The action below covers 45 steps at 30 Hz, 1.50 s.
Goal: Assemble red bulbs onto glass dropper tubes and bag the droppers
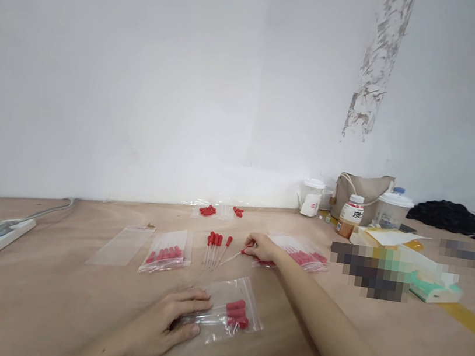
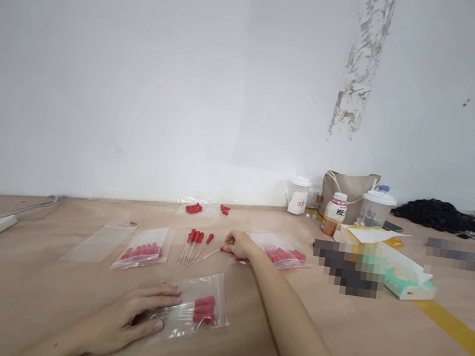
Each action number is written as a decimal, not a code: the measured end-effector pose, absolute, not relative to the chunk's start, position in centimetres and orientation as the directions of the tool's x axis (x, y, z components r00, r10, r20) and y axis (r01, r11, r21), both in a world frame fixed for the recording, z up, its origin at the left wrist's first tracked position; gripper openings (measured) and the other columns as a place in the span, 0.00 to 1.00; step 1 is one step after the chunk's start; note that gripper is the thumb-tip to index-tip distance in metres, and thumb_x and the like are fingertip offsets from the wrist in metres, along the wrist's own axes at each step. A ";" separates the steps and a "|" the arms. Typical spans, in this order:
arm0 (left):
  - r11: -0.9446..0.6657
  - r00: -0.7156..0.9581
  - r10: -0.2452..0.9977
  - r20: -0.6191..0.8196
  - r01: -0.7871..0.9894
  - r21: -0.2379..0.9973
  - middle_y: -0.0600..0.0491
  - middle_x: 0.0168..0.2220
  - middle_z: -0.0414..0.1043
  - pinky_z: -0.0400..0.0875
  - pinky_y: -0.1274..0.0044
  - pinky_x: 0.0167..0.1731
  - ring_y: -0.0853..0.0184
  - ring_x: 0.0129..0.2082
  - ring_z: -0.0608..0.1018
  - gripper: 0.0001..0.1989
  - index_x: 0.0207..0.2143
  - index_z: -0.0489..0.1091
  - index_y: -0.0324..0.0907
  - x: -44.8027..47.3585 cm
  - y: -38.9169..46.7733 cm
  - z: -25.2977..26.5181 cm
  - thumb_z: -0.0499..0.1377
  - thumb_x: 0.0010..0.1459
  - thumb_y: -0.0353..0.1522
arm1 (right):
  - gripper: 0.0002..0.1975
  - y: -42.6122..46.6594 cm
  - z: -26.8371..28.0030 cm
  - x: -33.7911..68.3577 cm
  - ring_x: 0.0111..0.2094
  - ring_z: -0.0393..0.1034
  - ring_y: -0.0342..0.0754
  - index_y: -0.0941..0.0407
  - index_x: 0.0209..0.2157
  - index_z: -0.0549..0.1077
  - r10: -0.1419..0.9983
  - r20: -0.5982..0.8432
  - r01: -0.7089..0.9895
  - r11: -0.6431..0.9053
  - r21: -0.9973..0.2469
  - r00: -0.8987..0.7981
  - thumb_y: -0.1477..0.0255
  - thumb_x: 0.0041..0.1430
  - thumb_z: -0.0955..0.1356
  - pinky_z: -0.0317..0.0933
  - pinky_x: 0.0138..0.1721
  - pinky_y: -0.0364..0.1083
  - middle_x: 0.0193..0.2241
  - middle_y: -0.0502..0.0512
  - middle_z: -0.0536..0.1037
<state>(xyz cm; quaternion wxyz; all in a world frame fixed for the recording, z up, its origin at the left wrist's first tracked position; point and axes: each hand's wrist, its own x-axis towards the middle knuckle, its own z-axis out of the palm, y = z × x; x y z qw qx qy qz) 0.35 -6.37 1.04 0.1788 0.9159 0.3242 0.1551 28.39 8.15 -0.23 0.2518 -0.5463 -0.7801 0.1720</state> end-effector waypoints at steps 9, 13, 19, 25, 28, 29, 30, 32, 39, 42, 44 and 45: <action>-0.734 0.733 0.650 0.201 0.538 0.416 0.54 0.54 0.58 0.57 0.67 0.52 0.62 0.54 0.61 0.19 0.52 0.58 0.52 0.2 -6.2 0.5 0.50 0.58 0.38 | 0.07 3.6 2.7 30.9 0.30 0.64 0.41 0.58 0.30 0.71 0.861 0.325 0.634 0.508 -0.583 -0.391 0.71 0.49 0.65 0.57 0.31 0.40 0.30 0.52 0.72; -0.746 0.739 0.637 0.218 0.522 0.413 0.55 0.53 0.60 0.57 0.69 0.52 0.64 0.53 0.61 0.17 0.51 0.60 0.51 0.4 -6.3 0.8 0.50 0.58 0.37 | 0.15 -0.1 3.1 33.9 0.23 0.62 0.40 0.58 0.28 0.69 0.906 0.376 0.333 0.421 -0.844 -0.192 0.60 0.49 0.64 0.56 0.26 0.40 0.23 0.49 0.70; -0.719 0.728 0.660 0.187 0.540 0.438 0.55 0.51 0.63 0.57 0.69 0.52 0.65 0.52 0.62 0.15 0.49 0.61 0.50 0.6 -6.4 1.2 0.48 0.59 0.37 | 0.20 -2.4 -0.1 35.3 0.16 0.56 0.37 0.58 0.22 0.64 0.945 0.275 0.092 0.262 -0.961 0.177 0.53 0.46 0.63 0.50 0.18 0.39 0.15 0.46 0.64; -0.736 0.736 0.642 0.215 0.514 0.440 0.54 0.50 0.64 0.57 0.68 0.52 0.63 0.52 0.63 0.16 0.49 0.62 0.49 0.6 -6.2 0.9 0.49 0.58 0.37 | 0.20 -2.8 -1.5 33.7 0.14 0.52 0.37 0.56 0.20 0.61 0.961 0.253 0.161 0.234 -0.959 0.107 0.52 0.46 0.62 0.45 0.17 0.39 0.13 0.44 0.61; -0.734 0.738 0.643 0.205 0.519 0.438 0.55 0.51 0.64 0.57 0.67 0.52 0.63 0.52 0.63 0.16 0.50 0.61 0.50 0.6 -6.3 1.1 0.49 0.58 0.37 | 0.21 -3.1 -1.3 33.2 0.14 0.52 0.37 0.56 0.21 0.60 0.965 0.245 0.153 0.229 -0.961 0.097 0.51 0.45 0.62 0.45 0.17 0.39 0.14 0.44 0.61; -0.734 0.738 0.644 0.202 0.520 0.437 0.55 0.51 0.63 0.57 0.67 0.52 0.63 0.52 0.63 0.16 0.50 0.61 0.50 0.7 -6.3 1.1 0.49 0.58 0.37 | 0.21 -3.2 -1.3 33.0 0.14 0.52 0.37 0.56 0.21 0.60 0.965 0.245 0.148 0.230 -0.962 0.097 0.51 0.45 0.62 0.45 0.17 0.39 0.14 0.44 0.62; -0.733 0.738 0.644 0.200 0.521 0.437 0.55 0.51 0.63 0.57 0.68 0.52 0.64 0.52 0.63 0.16 0.50 0.61 0.50 0.7 -6.3 1.2 0.49 0.59 0.37 | 0.21 -3.2 -1.2 32.9 0.15 0.53 0.37 0.56 0.21 0.59 0.965 0.246 0.146 0.231 -0.962 0.096 0.51 0.45 0.62 0.46 0.17 0.39 0.15 0.44 0.62; -0.734 0.739 0.643 0.202 0.519 0.438 0.54 0.51 0.63 0.57 0.68 0.51 0.64 0.52 0.63 0.16 0.49 0.62 0.50 0.8 -6.3 1.3 0.49 0.58 0.37 | 0.21 -3.4 -1.1 32.7 0.15 0.54 0.37 0.56 0.21 0.60 0.967 0.241 0.145 0.228 -0.963 0.084 0.51 0.45 0.62 0.47 0.17 0.39 0.16 0.45 0.63; -0.735 0.733 0.649 0.204 0.535 0.417 0.55 0.51 0.64 0.57 0.69 0.52 0.64 0.52 0.62 0.16 0.50 0.62 0.50 0.7 -6.2 1.0 0.49 0.58 0.37 | 0.21 -3.4 -1.1 33.0 0.16 0.53 0.38 0.56 0.21 0.60 0.964 0.244 0.122 0.231 -0.965 0.107 0.51 0.46 0.62 0.48 0.18 0.39 0.16 0.45 0.62; -0.723 0.727 0.661 0.186 0.549 0.420 0.55 0.52 0.62 0.56 0.68 0.52 0.63 0.53 0.62 0.17 0.51 0.60 0.51 0.5 -6.2 0.8 0.49 0.58 0.37 | 0.19 -3.9 -1.2 32.4 0.18 0.56 0.38 0.57 0.23 0.62 0.981 0.194 0.024 0.193 -0.981 0.021 0.53 0.45 0.64 0.51 0.21 0.40 0.18 0.46 0.65; -0.708 0.717 0.675 0.174 0.562 0.428 0.55 0.53 0.60 0.55 0.67 0.52 0.62 0.54 0.61 0.19 0.53 0.57 0.51 0.5 -6.2 0.8 0.49 0.58 0.37 | 0.18 -4.4 -1.3 31.7 0.20 0.59 0.38 0.57 0.25 0.64 0.987 0.142 0.004 0.143 -0.990 -0.081 0.55 0.43 0.66 0.54 0.24 0.40 0.21 0.47 0.67; -0.703 0.714 0.679 0.171 0.565 0.432 0.54 0.55 0.58 0.55 0.67 0.52 0.62 0.54 0.60 0.20 0.54 0.54 0.51 0.5 -6.2 0.8 0.49 0.59 0.37 | 0.18 -4.6 -1.3 31.4 0.21 0.60 0.38 0.57 0.27 0.65 0.985 0.123 0.013 0.126 -0.992 -0.124 0.57 0.43 0.67 0.55 0.25 0.40 0.22 0.48 0.68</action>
